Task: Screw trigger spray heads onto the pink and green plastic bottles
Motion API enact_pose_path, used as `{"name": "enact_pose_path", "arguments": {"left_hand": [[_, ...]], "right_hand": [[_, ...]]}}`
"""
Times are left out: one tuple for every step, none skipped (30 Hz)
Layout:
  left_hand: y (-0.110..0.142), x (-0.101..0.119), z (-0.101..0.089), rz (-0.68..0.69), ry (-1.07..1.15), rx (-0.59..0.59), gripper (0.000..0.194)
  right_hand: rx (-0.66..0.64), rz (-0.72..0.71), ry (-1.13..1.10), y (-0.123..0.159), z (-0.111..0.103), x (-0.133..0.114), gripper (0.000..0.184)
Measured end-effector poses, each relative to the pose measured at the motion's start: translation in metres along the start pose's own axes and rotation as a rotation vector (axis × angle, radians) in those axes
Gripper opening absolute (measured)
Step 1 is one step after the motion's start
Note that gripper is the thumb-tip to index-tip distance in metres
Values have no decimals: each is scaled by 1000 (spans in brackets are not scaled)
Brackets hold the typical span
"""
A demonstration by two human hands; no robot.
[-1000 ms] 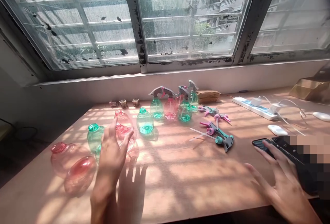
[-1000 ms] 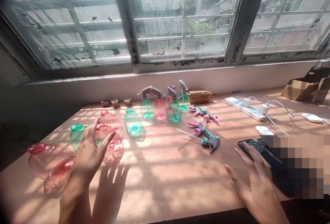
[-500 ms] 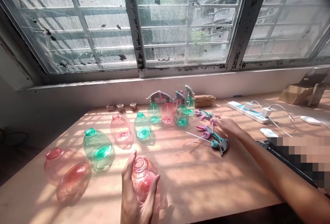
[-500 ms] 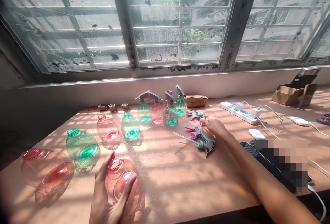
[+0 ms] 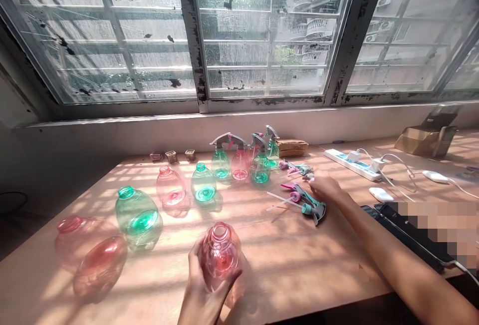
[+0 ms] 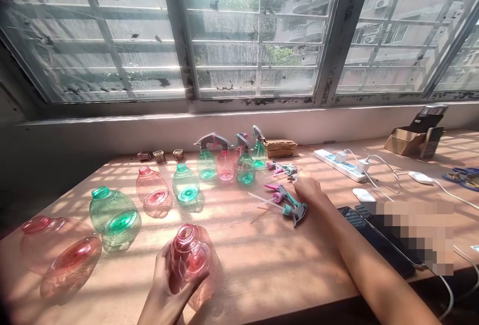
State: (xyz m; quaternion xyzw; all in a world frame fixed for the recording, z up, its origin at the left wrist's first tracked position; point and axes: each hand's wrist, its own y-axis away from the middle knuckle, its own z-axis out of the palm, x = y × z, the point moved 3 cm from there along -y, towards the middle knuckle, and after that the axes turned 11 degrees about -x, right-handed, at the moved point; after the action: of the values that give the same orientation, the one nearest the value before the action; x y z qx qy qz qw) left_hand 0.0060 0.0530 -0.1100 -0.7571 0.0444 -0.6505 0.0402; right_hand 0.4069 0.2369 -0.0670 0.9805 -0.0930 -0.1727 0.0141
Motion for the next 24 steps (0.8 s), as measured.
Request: {"name": "enact_pose_path", "arguments": {"left_hand": [[0, -1, 0, 8, -35, -13, 84], [1, -2, 0, 14, -75, -29, 84], [1, -2, 1, 20, -112, -46, 84], [2, -2, 1, 29, -143, -61, 85], [3, -1, 2, 45, -166, -67, 85], [4, 1, 3, 70, -187, -68, 84], [6, 3, 4, 101, -206, -68, 81], [7, 5, 5, 133, -229, -71, 77], [8, 7, 7, 161, -255, -78, 74], [9, 9, 10, 184, -284, -90, 73], [10, 10, 13, 202, -314, -108, 73], [10, 11, 17, 219, -345, -124, 74], [11, 12, 20, 235, -379, -133, 74], [11, 13, 23, 254, -416, -132, 75], [11, 13, 26, 275, -451, -126, 74], [11, 14, 28, 297, -483, -117, 74], [12, 14, 30, 316, -507, -110, 73], [12, 14, 31, 328, -522, -107, 73], [12, 14, 32, 335, -530, -107, 74], [12, 14, 33, 338, -532, -111, 74], [11, 14, 33, 337, -531, -114, 74], [11, 13, 33, 335, -528, -115, 75], [11, 13, 33, 335, -524, -113, 75], [11, 13, 32, 336, -518, -111, 76]], "right_hand": [[-15, 23, -45, 7, -5, 2, 20], [-29, 30, -96, 17, -9, 3, 22], [-32, 19, -150, 30, -13, 3, 28], [-26, -12, -212, 47, -16, 2, 35], [-17, -47, -272, 66, -18, -1, 42], [-3, -111, -379, 87, -19, -6, 46], [58, -197, -661, 109, -22, -11, 46], [162, -249, -927, 131, -24, -14, 47], [240, -269, -1130, 151, -25, -18, 48], [276, -289, -1257, 168, -26, -23, 49], [234, -308, -1324, 181, -26, -28, 50], [229, -309, -1368, 191, -28, -32, 47], [273, -306, -1375, 198, -30, -34, 47], [317, -302, -1357, 203, -32, -36, 50], [376, -300, -1333, 206, -34, -36, 55], [429, -300, -1315, 208, -35, -37, 62], [459, -301, -1315, 209, -34, -38, 68], [474, -300, -1342, 210, -32, -39, 71], [468, -295, -1391, 212, -28, -40, 71], [449, -288, -1452, 213, -23, -42, 71], [431, -280, -1511, 215, -18, -44, 71], [420, -273, -1559, 217, -13, -46, 70], [416, -267, -1596, 219, -9, -48, 70], [426, -260, -1622, 221, -6, -48, 70]]}}
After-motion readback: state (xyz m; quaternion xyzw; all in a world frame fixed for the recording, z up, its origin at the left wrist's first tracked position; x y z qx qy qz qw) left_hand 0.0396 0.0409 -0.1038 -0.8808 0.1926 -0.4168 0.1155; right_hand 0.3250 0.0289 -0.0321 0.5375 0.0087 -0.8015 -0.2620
